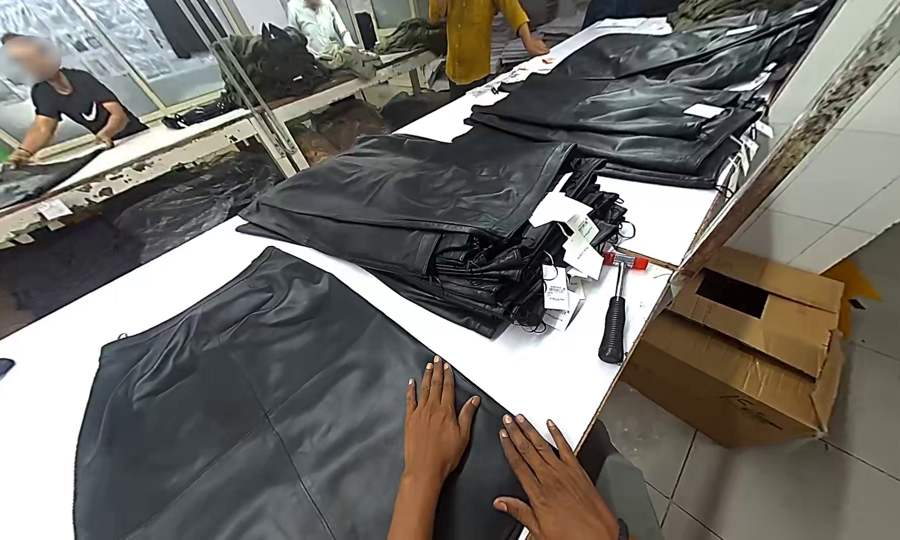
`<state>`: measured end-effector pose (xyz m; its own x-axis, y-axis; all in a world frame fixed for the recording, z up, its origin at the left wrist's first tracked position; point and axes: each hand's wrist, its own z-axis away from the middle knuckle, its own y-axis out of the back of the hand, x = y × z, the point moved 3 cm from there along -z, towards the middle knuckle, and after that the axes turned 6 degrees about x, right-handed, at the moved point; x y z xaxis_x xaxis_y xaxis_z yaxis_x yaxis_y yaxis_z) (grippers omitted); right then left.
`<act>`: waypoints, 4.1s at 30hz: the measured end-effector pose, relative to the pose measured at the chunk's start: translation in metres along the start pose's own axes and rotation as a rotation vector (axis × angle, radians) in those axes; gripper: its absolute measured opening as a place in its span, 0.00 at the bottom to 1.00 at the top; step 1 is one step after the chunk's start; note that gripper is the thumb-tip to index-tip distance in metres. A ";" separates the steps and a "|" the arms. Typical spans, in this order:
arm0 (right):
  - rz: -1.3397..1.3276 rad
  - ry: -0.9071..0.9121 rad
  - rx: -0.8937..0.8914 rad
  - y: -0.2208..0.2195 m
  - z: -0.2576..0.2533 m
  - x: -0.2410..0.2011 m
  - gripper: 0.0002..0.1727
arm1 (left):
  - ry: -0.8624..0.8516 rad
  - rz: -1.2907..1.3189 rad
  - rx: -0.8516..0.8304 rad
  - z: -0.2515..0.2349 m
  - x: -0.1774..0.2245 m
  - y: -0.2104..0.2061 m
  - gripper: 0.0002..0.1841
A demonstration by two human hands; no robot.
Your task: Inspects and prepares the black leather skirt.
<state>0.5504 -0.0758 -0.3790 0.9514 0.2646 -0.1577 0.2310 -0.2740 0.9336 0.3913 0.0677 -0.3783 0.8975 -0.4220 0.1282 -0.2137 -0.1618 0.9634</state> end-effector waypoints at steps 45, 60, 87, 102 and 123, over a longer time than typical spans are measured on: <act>-0.273 -0.076 0.199 0.040 0.002 0.075 0.28 | -0.017 0.042 -0.045 0.035 0.048 0.007 0.71; -1.115 -1.143 0.054 0.078 -0.050 0.199 0.25 | 0.018 0.056 -0.112 0.034 0.048 0.009 0.73; -0.660 -0.360 -0.234 0.120 0.104 0.054 0.29 | 0.017 0.059 -0.076 0.036 0.049 0.010 0.72; -0.625 -0.333 -0.156 0.110 0.109 0.048 0.30 | 0.017 0.056 -0.077 0.036 0.048 0.008 0.73; -0.619 -0.358 -0.065 0.111 0.109 0.038 0.34 | 0.031 0.058 -0.091 0.037 0.049 0.010 0.71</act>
<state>0.6347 -0.1966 -0.3160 0.6612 0.0312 -0.7496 0.7474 -0.1129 0.6547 0.4188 0.0129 -0.3714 0.8964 -0.4002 0.1906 -0.2312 -0.0551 0.9713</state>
